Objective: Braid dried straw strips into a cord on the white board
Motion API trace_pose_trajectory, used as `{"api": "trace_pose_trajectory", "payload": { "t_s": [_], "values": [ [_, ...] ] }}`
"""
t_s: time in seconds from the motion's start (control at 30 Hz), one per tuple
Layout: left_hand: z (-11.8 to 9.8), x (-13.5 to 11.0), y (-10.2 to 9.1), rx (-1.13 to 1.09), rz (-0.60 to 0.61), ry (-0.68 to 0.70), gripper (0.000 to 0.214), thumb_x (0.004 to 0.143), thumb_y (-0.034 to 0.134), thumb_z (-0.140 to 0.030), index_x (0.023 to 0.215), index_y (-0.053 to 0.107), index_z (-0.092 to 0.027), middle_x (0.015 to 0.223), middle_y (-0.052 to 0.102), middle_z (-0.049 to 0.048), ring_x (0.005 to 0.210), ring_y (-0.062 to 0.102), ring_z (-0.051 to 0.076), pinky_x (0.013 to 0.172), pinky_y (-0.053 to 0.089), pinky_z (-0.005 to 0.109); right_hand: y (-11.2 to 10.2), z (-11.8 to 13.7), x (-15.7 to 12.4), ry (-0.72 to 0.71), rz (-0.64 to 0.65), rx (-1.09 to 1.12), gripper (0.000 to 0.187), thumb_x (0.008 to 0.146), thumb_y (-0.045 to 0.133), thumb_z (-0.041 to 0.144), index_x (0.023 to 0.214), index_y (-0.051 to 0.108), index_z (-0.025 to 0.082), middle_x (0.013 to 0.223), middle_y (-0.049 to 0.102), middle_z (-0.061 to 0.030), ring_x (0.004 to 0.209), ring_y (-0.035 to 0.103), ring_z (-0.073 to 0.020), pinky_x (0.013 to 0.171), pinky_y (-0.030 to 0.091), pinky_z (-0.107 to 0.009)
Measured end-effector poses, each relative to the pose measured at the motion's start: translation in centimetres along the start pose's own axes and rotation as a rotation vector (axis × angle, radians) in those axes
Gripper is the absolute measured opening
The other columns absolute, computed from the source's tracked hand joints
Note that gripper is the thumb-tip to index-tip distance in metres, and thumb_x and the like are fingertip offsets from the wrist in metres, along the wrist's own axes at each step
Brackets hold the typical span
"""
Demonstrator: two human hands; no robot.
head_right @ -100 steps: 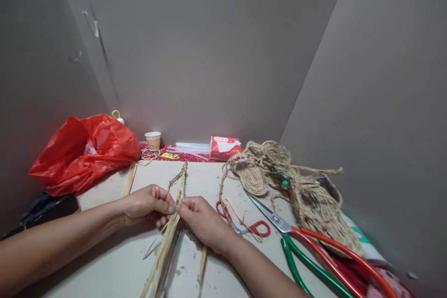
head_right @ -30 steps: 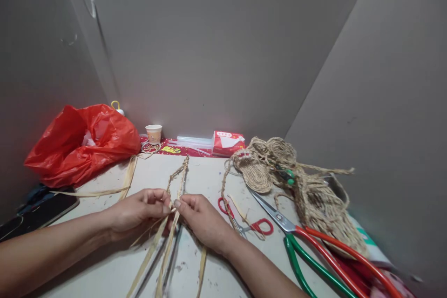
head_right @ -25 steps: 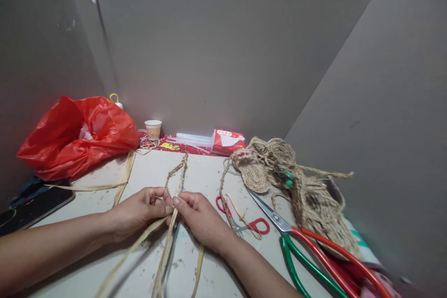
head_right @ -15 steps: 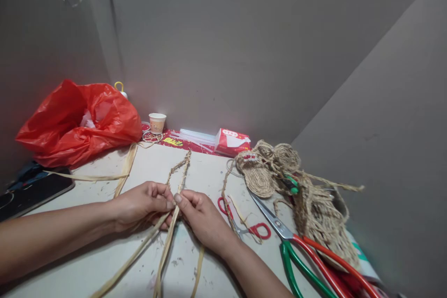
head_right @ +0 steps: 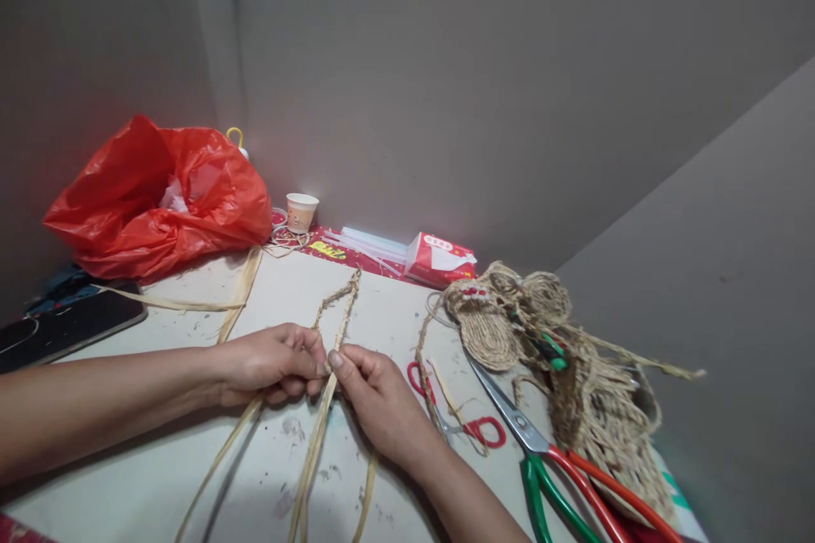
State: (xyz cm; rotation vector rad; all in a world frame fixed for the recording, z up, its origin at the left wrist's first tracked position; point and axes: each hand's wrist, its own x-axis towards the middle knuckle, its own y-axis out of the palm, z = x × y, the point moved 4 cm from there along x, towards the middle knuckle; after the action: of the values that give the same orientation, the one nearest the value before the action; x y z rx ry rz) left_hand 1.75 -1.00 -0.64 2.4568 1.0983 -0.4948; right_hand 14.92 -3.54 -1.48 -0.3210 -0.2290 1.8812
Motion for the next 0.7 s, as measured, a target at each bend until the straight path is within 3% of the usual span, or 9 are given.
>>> {"api": "trace_pose_trajectory", "payload": {
  "t_s": [0.23, 0.4, 0.7],
  "values": [
    [-0.5, 0.0, -0.8, 0.031, -0.019, 0.067, 0.016, 0.059, 0.065, -0.023, 0.068, 0.054, -0.016, 0.047, 0.053, -0.0043, 0.033, 0.028, 0.003, 0.032, 0.013, 0.018, -0.2, -0.5, -0.1, 0.049, 0.006, 0.031, 0.040, 0.089, 0.042, 0.052, 0.065, 0.040, 0.020, 0.056, 0.027, 0.0061, 0.051, 0.022, -0.0097, 0.046, 0.019, -0.023],
    [-0.4, 0.0, -0.9, 0.001, -0.002, 0.011, 0.020, 0.059, 0.069, -0.028, 0.064, 0.054, -0.016, 0.042, 0.045, -0.0066, 0.033, 0.026, 0.003, 0.033, 0.011, 0.018, -0.1, -0.1, -0.1, 0.015, -0.019, -0.007, 0.041, 0.089, 0.043, 0.052, 0.063, 0.037, 0.020, 0.059, 0.025, 0.0055, 0.055, 0.023, -0.0105, 0.050, 0.023, -0.023],
    [0.6, 0.5, -0.2, -0.156, 0.236, -0.143, 0.030, 0.057, 0.073, -0.027, 0.055, 0.045, -0.015, 0.041, 0.037, -0.0078, 0.035, 0.013, -0.001, 0.035, 0.002, 0.018, -0.1, 0.9, -0.2, -0.102, -0.151, -0.234, 0.043, 0.088, 0.043, 0.049, 0.057, 0.029, 0.022, 0.057, 0.025, 0.0042, 0.054, 0.026, -0.0117, 0.051, 0.025, -0.025]
  ]
}}
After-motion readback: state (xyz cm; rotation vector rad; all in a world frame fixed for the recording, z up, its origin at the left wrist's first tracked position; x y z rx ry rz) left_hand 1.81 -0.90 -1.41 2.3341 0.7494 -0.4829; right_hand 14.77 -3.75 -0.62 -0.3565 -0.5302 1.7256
